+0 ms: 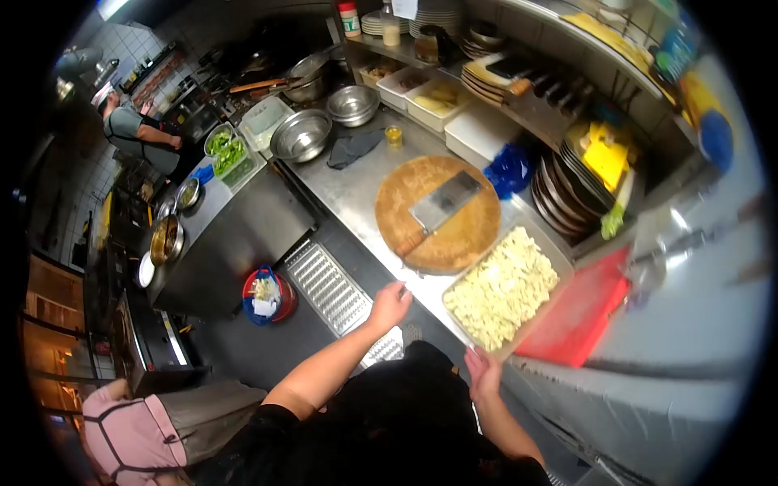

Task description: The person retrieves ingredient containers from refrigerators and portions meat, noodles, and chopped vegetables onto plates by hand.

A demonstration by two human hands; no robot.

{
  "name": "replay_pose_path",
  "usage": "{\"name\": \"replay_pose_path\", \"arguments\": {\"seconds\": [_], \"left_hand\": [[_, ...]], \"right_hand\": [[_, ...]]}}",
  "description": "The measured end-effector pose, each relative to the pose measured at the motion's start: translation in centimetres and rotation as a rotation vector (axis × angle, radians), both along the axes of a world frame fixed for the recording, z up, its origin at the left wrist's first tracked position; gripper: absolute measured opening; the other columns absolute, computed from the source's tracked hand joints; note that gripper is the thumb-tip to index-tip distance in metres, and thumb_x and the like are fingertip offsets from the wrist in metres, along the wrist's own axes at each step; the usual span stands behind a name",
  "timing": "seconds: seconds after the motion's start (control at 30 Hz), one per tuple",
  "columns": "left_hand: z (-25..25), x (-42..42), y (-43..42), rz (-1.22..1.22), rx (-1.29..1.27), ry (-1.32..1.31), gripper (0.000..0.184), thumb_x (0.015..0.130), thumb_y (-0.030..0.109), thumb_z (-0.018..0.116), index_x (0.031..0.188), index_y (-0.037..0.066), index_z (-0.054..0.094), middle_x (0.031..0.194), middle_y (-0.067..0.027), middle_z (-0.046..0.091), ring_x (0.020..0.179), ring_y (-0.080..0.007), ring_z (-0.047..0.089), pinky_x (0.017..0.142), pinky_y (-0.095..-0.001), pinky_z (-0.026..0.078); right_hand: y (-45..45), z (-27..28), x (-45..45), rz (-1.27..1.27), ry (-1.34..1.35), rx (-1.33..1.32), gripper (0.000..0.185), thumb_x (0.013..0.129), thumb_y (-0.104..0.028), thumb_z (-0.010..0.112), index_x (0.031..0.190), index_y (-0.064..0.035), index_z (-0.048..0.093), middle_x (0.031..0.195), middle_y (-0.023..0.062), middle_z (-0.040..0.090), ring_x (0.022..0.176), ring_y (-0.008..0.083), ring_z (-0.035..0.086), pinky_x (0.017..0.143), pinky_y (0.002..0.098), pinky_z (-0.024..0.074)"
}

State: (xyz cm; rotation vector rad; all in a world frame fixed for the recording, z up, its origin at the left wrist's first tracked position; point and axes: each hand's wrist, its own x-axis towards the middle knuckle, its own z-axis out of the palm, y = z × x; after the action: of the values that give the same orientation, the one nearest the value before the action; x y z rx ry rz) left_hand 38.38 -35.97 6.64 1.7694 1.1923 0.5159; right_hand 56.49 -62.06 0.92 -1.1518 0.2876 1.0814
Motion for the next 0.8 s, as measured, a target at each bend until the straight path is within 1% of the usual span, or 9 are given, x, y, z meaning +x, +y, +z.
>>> {"name": "replay_pose_path", "arguments": {"seconds": [0.03,0.07,0.17,0.27,0.5,0.63,0.7,0.77,0.8], "left_hand": [[1.7,0.3,2.2,-0.011,0.399,0.130,0.033,0.094,0.012,0.059,0.123,-0.002,0.059,0.111,-0.0204,0.065,0.100,-0.0363,0.066,0.084,-0.0435,0.056],[3.4,0.8,4.1,0.003,0.488,0.138,0.041,0.089,0.014,0.063,0.128,-0.001,0.057,0.117,-0.0206,0.061,0.109,-0.0380,0.060,0.092,-0.0455,0.050],[3.7,2.4,10.5,-0.185,0.709,0.270,0.051,0.085,0.017,0.068,0.132,0.001,0.054,0.117,-0.0195,0.059,0.106,-0.0353,0.059,0.088,-0.0437,0.050],[-1.4,4.4,13.9,-0.404,0.633,0.323,0.045,0.085,0.016,0.064,0.127,0.001,0.053,0.104,-0.0219,0.059,0.095,-0.0378,0.060,0.083,-0.0461,0.051],[3.4,-0.8,22.5,-0.593,0.336,0.276,0.063,0.087,0.012,0.059,0.148,0.007,0.042,0.100,-0.0229,0.059,0.085,-0.0421,0.064,0.076,-0.0487,0.055],[0.6,-8.4,30.2,-0.580,0.376,0.224,0.062,0.088,0.015,0.060,0.147,0.010,0.044,0.101,-0.0224,0.059,0.081,-0.0434,0.064,0.072,-0.0516,0.055],[-0.1,-11.3,33.8,-0.552,0.397,0.175,0.061,0.089,0.016,0.061,0.147,0.009,0.044,0.101,-0.0211,0.059,0.080,-0.0427,0.064,0.072,-0.0514,0.055],[-1.3,-13.3,37.4,-0.596,0.396,0.237,0.058,0.089,0.017,0.060,0.145,0.009,0.046,0.101,-0.0197,0.060,0.080,-0.0418,0.064,0.071,-0.0511,0.054],[-1.7,-13.9,39.0,-0.616,0.396,0.270,0.057,0.090,0.017,0.060,0.144,0.009,0.047,0.100,-0.0190,0.060,0.080,-0.0413,0.064,0.071,-0.0510,0.054]], "right_hand": [[1.9,0.2,0.2,-0.031,-0.050,-0.067,0.046,0.097,-0.025,0.050,0.127,0.0102,0.043,0.131,0.0261,0.054,0.121,0.0383,0.059,0.104,0.0441,0.0502],[3.0,0.7,0.0,-0.102,-0.069,-0.200,0.035,0.093,-0.017,0.049,0.117,0.0079,0.045,0.122,0.0258,0.058,0.111,0.0380,0.064,0.095,0.0438,0.0563],[3.3,0.2,1.0,-0.092,0.199,-0.223,0.030,0.089,-0.012,0.049,0.112,0.0072,0.045,0.114,0.0261,0.061,0.103,0.0379,0.067,0.087,0.0429,0.0598],[3.7,0.4,0.5,-0.121,0.241,-0.246,0.028,0.088,-0.013,0.049,0.108,0.0061,0.049,0.107,0.0241,0.062,0.095,0.0373,0.067,0.084,0.0423,0.0612],[9.2,1.3,-5.3,-0.462,-0.014,-0.158,0.038,0.087,-0.016,0.052,0.117,0.0063,0.047,0.121,0.0195,0.056,0.110,0.0364,0.065,0.095,0.0408,0.0562],[17.4,3.4,-12.1,-0.711,-0.105,-0.379,0.049,0.086,-0.012,0.055,0.132,-0.0049,0.039,0.126,0.0160,0.054,0.111,0.0335,0.063,0.090,0.0409,0.0558],[17.7,0.3,-14.6,-0.690,0.001,-0.295,0.084,0.083,-0.009,0.059,0.153,-0.0120,0.012,0.124,0.0149,0.051,0.107,0.0382,0.063,0.086,0.0431,0.0571],[19.2,-1.6,-17.3,-0.655,0.089,-0.376,0.088,0.092,-0.014,0.054,0.160,-0.0163,-0.002,0.145,0.0193,0.038,0.106,0.0377,0.065,0.083,0.0419,0.0582],[21.1,-0.1,-18.4,-0.640,0.083,-0.446,0.089,0.092,-0.012,0.054,0.160,-0.0161,-0.002,0.143,0.0196,0.040,0.102,0.0353,0.066,0.081,0.0405,0.0583]]}}
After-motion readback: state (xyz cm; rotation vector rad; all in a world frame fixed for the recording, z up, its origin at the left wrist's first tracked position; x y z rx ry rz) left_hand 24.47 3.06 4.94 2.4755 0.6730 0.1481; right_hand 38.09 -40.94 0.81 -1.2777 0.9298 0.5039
